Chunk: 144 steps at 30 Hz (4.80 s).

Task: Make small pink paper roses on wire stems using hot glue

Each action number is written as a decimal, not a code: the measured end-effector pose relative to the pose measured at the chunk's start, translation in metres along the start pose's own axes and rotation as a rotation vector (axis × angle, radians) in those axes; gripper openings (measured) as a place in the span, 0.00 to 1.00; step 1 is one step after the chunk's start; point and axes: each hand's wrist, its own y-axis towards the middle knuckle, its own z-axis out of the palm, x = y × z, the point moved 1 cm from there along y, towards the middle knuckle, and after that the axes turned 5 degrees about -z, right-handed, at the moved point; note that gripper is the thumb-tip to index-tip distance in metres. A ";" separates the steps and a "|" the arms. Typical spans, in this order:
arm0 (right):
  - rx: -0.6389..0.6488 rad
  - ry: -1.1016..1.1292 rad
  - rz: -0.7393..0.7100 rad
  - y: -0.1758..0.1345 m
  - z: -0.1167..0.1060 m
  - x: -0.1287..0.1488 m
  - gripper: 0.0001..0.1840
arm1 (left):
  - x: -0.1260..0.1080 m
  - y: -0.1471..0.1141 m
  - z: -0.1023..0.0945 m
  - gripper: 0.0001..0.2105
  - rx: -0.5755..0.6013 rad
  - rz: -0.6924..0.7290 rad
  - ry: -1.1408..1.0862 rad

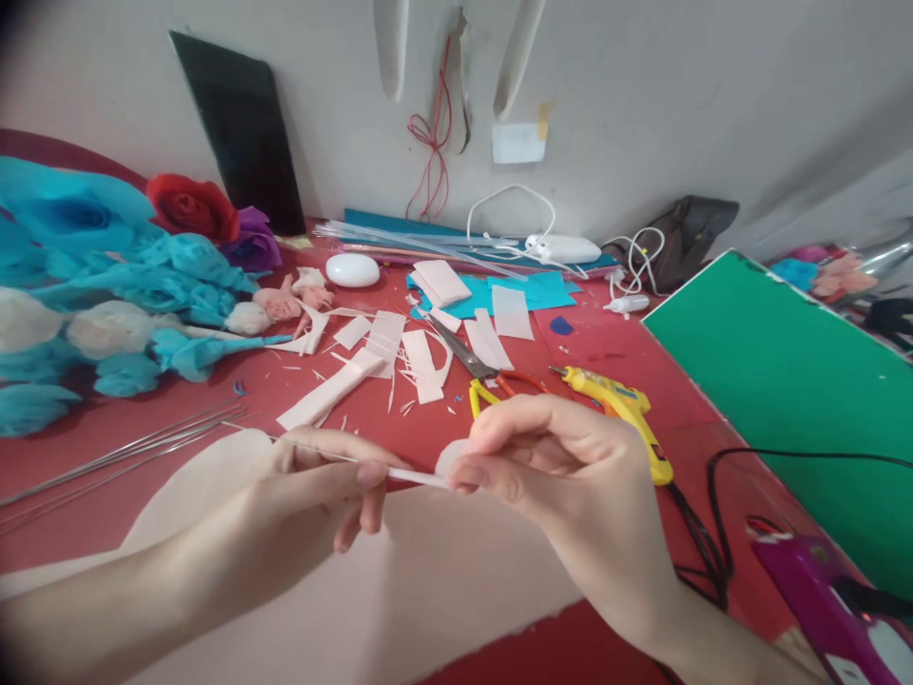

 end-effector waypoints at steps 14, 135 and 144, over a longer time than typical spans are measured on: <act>0.036 -0.023 -0.085 -0.005 0.000 0.002 0.06 | -0.002 0.000 0.002 0.05 -0.022 0.004 0.005; 0.350 -0.420 0.052 0.052 0.009 0.010 0.16 | 0.004 -0.014 0.014 0.13 -0.175 0.119 0.496; 0.409 -0.387 0.131 0.012 0.007 0.012 0.22 | 0.002 -0.016 0.016 0.11 -0.178 0.162 0.457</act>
